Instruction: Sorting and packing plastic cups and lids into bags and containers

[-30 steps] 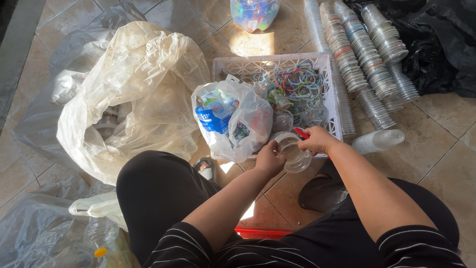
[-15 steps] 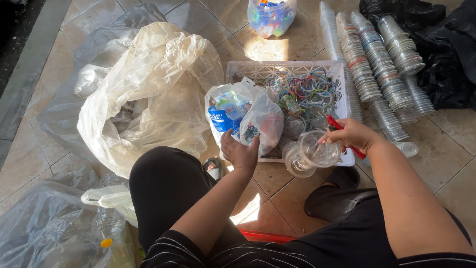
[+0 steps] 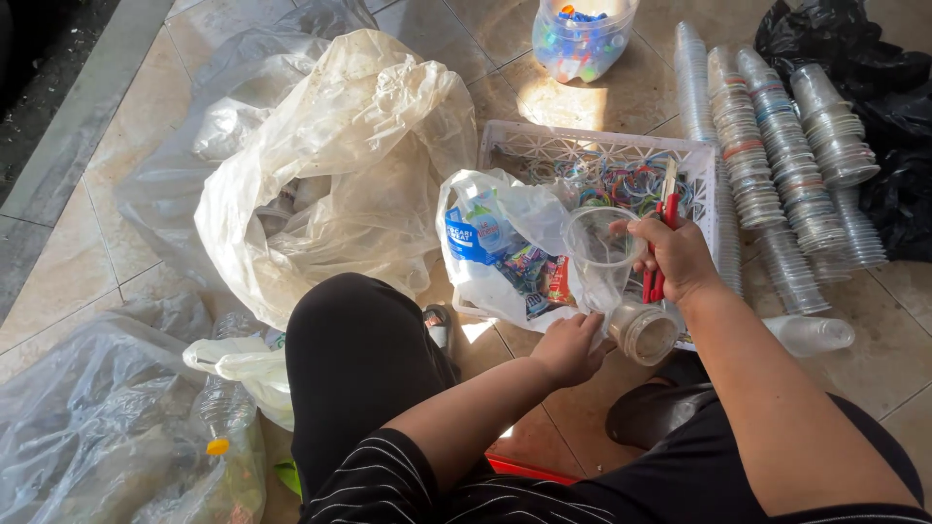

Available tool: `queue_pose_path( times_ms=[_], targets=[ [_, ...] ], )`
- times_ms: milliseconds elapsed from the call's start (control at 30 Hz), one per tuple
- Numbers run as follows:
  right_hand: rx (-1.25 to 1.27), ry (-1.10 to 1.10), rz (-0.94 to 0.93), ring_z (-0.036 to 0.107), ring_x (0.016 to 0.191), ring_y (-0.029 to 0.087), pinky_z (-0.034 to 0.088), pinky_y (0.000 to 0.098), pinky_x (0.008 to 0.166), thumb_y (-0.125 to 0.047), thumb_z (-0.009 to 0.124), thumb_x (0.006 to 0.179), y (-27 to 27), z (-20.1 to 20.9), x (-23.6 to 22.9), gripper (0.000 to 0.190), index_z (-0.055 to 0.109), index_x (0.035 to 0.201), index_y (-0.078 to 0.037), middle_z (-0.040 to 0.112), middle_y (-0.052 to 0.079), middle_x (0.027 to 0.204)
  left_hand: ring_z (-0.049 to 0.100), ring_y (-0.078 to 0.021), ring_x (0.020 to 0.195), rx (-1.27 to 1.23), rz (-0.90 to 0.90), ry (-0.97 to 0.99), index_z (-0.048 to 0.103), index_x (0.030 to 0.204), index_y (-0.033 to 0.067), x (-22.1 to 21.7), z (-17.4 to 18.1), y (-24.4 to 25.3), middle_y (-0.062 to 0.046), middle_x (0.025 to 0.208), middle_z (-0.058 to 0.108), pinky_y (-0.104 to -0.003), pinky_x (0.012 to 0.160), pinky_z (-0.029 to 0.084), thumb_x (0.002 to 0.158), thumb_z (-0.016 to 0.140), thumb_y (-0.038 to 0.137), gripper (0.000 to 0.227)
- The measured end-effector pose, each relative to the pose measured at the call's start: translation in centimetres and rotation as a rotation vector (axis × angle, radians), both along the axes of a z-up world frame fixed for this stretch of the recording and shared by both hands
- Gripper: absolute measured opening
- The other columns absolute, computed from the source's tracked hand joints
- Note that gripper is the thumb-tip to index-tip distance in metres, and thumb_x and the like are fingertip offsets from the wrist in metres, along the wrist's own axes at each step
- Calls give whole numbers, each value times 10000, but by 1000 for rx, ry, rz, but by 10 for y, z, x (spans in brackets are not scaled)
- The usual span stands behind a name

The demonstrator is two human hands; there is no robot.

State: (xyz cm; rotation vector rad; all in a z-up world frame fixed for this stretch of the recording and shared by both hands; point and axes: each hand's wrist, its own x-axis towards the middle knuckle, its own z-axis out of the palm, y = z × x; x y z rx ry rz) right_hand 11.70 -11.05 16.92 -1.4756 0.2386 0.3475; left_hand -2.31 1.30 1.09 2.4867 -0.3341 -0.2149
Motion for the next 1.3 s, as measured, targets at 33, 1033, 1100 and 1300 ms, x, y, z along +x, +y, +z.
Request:
queue_pose_path(
  times_ms=[33,1033,1100,1300],
  targets=[
    [1,0,3,392,327,140,516,351,444,-126,787,799,3,4,0,189,598,815,-121,638,140,658,729,-398,942,1,3,0,432,1359,121,2,9,3,-153,1088,651,-467,913,529,864,620,364,583],
    [-1128,-240,153,681,1090,466,538,544,933,-363,661,933,-16,-118,34,476,687,1248,-7,719,266,1094,587,-333,1286,120,790,166,614,1303,153,146,23,228,-127,1361,567,-408,1047,495,894,643,204,413],
    [-1061,-202,88,647,1132,505,508,574,975,-342,668,916,-10,-111,27,493,683,1229,38,707,325,1114,502,-405,1387,12,872,264,407,1518,148,165,-34,260,-157,1560,426,-454,1207,400,854,697,253,732],
    [-590,-70,4,683,556,286,523,366,661,-227,708,874,30,-40,8,267,610,1006,-17,597,148,597,497,-343,1423,-172,715,499,334,1569,33,152,-24,255,-228,1494,523,-466,1208,389,935,634,617,913]
  ],
)
